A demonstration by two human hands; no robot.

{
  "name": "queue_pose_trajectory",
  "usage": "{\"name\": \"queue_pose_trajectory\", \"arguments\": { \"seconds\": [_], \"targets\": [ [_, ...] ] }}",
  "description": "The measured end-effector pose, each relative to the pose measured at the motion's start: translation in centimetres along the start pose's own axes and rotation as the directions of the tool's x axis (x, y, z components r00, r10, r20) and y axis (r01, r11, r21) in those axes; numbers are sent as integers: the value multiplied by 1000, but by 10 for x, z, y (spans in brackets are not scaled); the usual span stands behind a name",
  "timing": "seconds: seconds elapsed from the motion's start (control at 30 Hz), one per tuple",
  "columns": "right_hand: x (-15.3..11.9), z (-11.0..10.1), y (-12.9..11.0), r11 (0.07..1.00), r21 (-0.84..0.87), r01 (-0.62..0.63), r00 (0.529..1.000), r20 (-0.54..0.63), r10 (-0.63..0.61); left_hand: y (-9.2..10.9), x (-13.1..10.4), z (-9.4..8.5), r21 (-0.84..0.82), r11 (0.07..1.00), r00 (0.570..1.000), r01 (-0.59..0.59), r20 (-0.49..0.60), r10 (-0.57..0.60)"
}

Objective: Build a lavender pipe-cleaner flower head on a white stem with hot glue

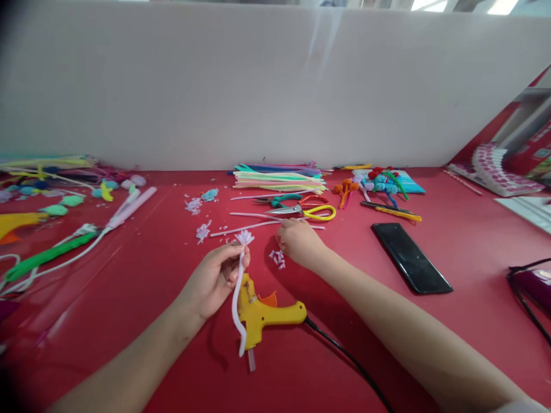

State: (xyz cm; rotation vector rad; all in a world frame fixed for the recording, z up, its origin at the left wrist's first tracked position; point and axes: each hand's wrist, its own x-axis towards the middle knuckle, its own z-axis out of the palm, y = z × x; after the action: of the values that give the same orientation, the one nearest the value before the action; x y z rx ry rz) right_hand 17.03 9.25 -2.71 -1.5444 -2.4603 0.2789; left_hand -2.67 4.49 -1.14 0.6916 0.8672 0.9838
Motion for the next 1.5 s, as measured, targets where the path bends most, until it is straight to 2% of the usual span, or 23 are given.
{"name": "queue_pose_trajectory", "arguments": {
  "seconds": [0.13, 0.27, 0.4, 0.5, 0.7, 1.0, 1.23, 1.4, 1.5],
  "targets": [
    [0, 5, -7, 997, 49, -59, 997, -37, 60, 0, 0, 0, 0, 1000, 1000, 12, 1, -12],
    [-9, -12, -14, 968, 218, -124, 986, -86, 146, 2, -3, 2, -21, 999, 999, 50, 4, -50],
    [-24, -40, -26, 908, 413, -69, 992, -71, 107, 5, -7, 6, -61, 989, 991, 132, 4, -132],
    [-35, -54, -41, 779, 626, 9, 998, -57, 34, 4, -9, 8, -58, 982, 984, 177, -5, -178],
    [-47, -55, -61, 911, 413, 12, 990, -134, 48, 0, -11, 11, 8, 990, 989, 144, 30, -144],
    [-42, -45, -59, 877, 478, 46, 977, -205, 60, -2, -15, 14, 6, 993, 992, 117, 53, -117],
    [-42, -41, -60, 881, 467, 74, 964, -260, 57, 2, -19, 15, -12, 989, 988, 148, 58, -147],
    [-44, -34, -56, 950, 271, 155, 917, -396, -36, 2, -19, 15, 0, 986, 982, 170, 80, -169],
    [-45, -30, -54, 968, 161, 190, 898, -428, -105, 2, -19, 15, -1, 988, 985, 153, 80, -153]
  ]
}}
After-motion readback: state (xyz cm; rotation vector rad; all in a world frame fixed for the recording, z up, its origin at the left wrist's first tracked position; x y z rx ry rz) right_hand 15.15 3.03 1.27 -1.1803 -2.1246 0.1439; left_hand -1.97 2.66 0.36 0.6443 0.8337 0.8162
